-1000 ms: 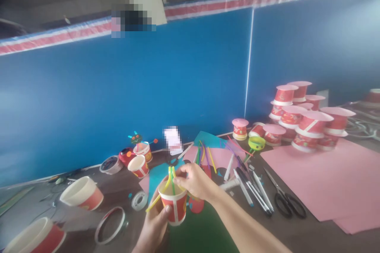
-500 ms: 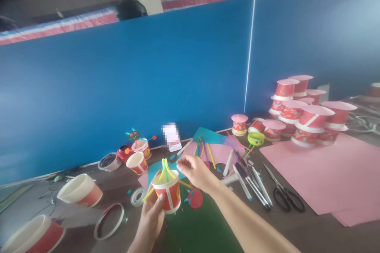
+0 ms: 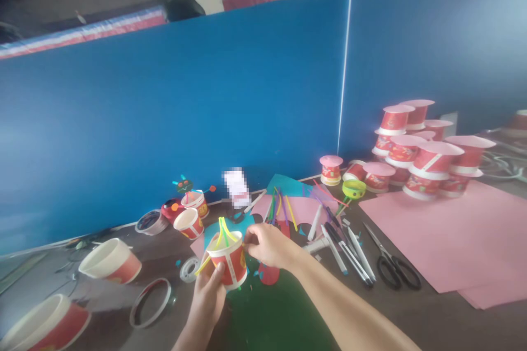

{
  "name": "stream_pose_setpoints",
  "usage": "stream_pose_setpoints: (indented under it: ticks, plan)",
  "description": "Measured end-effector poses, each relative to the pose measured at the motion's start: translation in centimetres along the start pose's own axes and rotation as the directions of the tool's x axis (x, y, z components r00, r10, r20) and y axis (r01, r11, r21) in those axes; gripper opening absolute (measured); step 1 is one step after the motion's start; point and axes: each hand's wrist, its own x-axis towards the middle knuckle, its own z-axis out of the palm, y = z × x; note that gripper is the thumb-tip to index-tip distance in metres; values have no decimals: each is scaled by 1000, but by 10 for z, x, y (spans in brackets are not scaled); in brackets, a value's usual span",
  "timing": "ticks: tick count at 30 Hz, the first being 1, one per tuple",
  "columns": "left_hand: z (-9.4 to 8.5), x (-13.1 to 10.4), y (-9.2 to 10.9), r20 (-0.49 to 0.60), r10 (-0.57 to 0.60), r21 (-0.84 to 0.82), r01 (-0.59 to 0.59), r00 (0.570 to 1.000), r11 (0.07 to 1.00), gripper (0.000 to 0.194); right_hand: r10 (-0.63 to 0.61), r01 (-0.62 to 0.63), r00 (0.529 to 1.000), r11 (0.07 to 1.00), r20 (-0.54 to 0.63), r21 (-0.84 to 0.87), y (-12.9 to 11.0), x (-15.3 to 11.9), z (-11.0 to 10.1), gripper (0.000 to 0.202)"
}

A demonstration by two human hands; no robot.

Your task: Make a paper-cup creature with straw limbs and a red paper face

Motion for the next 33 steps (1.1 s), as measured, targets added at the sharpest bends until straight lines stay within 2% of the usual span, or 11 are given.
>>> stream_pose_setpoints:
  ticks: [7, 12, 15, 18, 20, 22, 24, 26, 29, 30, 33]
  plan:
    - [11, -2, 4, -71, -1, -2, 0, 997, 1000, 65, 6, -9, 996, 999, 85, 38, 4, -2, -10, 15]
    - [19, -8, 3, -37, 37, 88, -34, 999, 996, 79, -80, 59, 985, 989, 154, 137, -11, -10, -15, 68]
    - [21, -12, 0, 14, 55, 200, -56, 998, 978, 84, -83, 75, 992, 994, 100, 81, -23, -14, -9, 55]
    - [9, -7, 8, 155, 147, 345, -193, 977, 919, 95, -61, 61, 998, 997, 3, 53, -27, -15, -9, 50]
    - [-8, 6, 24, 233, 225, 529, -317, 946, 787, 98, -66, 70, 996, 995, -63, 66, -26, -13, -16, 53]
    - [-32, 27, 47, 156, 342, 705, -347, 927, 619, 89, -78, 86, 987, 995, -143, 48, -23, -10, -26, 49]
    - [-56, 52, 68, 8, 474, 898, -216, 880, 384, 76, -84, 87, 968, 996, -238, 2, -20, -8, -36, 46]
    - [-77, 76, 83, 20, 513, 1000, -21, 858, -5, 62, -74, 66, 949, 997, -308, -36, -20, -8, -44, 44]
    - [-94, 98, 92, 94, 441, 987, -26, 893, -156, 33, -54, 35, 932, 998, -358, -59, -20, -8, -51, 41]
    - [-95, 101, 93, 121, 408, 983, -54, 905, -173, 24, -52, 31, 927, 998, -370, -62, -19, -8, -52, 42]
    - [-86, 97, 101, 214, 334, 965, -146, 918, -218, 15, -48, 22, 913, 997, -406, -68, -16, -7, -54, 46]
